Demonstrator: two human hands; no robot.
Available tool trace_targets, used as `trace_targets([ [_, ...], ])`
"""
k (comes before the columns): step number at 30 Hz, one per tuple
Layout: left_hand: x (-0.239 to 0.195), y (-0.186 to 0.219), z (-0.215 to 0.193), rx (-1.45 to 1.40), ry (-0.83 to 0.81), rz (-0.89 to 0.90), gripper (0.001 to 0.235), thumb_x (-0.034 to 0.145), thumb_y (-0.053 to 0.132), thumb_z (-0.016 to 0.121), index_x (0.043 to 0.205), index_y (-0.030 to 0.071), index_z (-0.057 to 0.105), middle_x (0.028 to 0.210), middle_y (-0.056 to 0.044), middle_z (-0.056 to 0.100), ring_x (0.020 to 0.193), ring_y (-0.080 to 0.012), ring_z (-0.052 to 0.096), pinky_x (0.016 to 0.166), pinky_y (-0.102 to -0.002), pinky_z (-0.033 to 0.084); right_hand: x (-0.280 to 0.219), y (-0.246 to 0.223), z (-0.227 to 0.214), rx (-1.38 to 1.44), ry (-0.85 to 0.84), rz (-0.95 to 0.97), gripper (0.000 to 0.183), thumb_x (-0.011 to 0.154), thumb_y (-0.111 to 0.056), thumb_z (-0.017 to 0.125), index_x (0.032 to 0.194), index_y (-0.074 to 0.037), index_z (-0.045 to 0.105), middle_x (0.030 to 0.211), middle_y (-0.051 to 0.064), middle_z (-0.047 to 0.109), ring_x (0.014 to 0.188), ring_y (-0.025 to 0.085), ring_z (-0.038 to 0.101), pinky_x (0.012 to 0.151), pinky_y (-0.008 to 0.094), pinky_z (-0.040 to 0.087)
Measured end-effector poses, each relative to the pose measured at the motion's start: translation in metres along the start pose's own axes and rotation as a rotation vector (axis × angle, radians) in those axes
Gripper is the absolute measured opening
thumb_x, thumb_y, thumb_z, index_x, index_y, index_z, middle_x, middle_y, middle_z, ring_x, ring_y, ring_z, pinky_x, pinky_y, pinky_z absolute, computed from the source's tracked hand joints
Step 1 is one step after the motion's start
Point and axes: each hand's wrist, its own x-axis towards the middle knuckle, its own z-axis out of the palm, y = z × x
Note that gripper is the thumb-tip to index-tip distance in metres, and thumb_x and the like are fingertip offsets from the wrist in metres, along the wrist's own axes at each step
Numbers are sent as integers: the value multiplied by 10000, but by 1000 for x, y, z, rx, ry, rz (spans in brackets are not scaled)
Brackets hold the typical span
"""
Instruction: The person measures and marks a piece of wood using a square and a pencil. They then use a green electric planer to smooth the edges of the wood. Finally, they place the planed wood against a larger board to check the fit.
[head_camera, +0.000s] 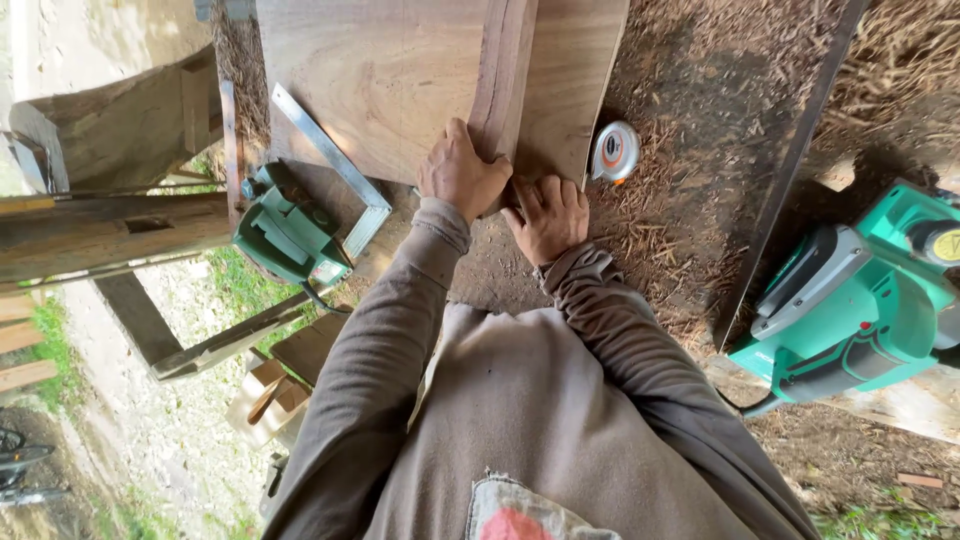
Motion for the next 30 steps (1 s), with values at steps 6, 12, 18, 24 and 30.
trace_targets([
  [6, -6, 7, -1, -39, 31, -51, 583, 747, 327, 753, 1131, -35, 506, 1064, -267, 676, 992, -448, 676, 892, -511, 522, 1, 0, 1, 22, 21, 24, 582, 737, -402, 877, 1233, -159, 693, 1006, 76, 579, 913, 281, 556, 753, 441, 479],
  [12, -3, 3, 8, -83, 68, -81, 530, 753, 308, 746, 1089, 1, 475, 1043, -278, 683, 986, -458, 675, 876, -523, 528, 6, 1, 2, 25, -160, 56, 741, 759, -387, 892, 1394, -119, 618, 1112, 105, 577, 1035, 321, 541, 844, 487, 452],
  [18, 3, -2, 13, -202, 48, -26, 549, 735, 268, 720, 1102, -2, 414, 1010, -327, 639, 943, -523, 626, 826, -568, 510, 35, 11, -1, 79, -266, -90, 1187, 666, -483, 871, 1547, 58, 288, 1591, 241, 329, 1515, 426, 270, 1240, 564, 222],
  [24, 6, -2, 13, -244, 30, -34, 512, 737, 250, 712, 1076, 14, 409, 954, -315, 648, 892, -511, 635, 775, -575, 520, 37, 16, 12, 51, -314, -121, 1174, 742, -517, 819, 1546, 94, 221, 1631, 273, 233, 1538, 432, 165, 1242, 568, 142],
  [30, 9, 10, 0, -256, -13, -76, 515, 735, 232, 682, 1121, 35, 405, 855, -273, 667, 749, -492, 665, 679, -561, 536, 41, 18, 14, 7, -438, -137, 1104, 799, -526, 745, 1533, 108, 218, 1627, 288, 213, 1527, 449, 151, 1227, 574, 123],
])
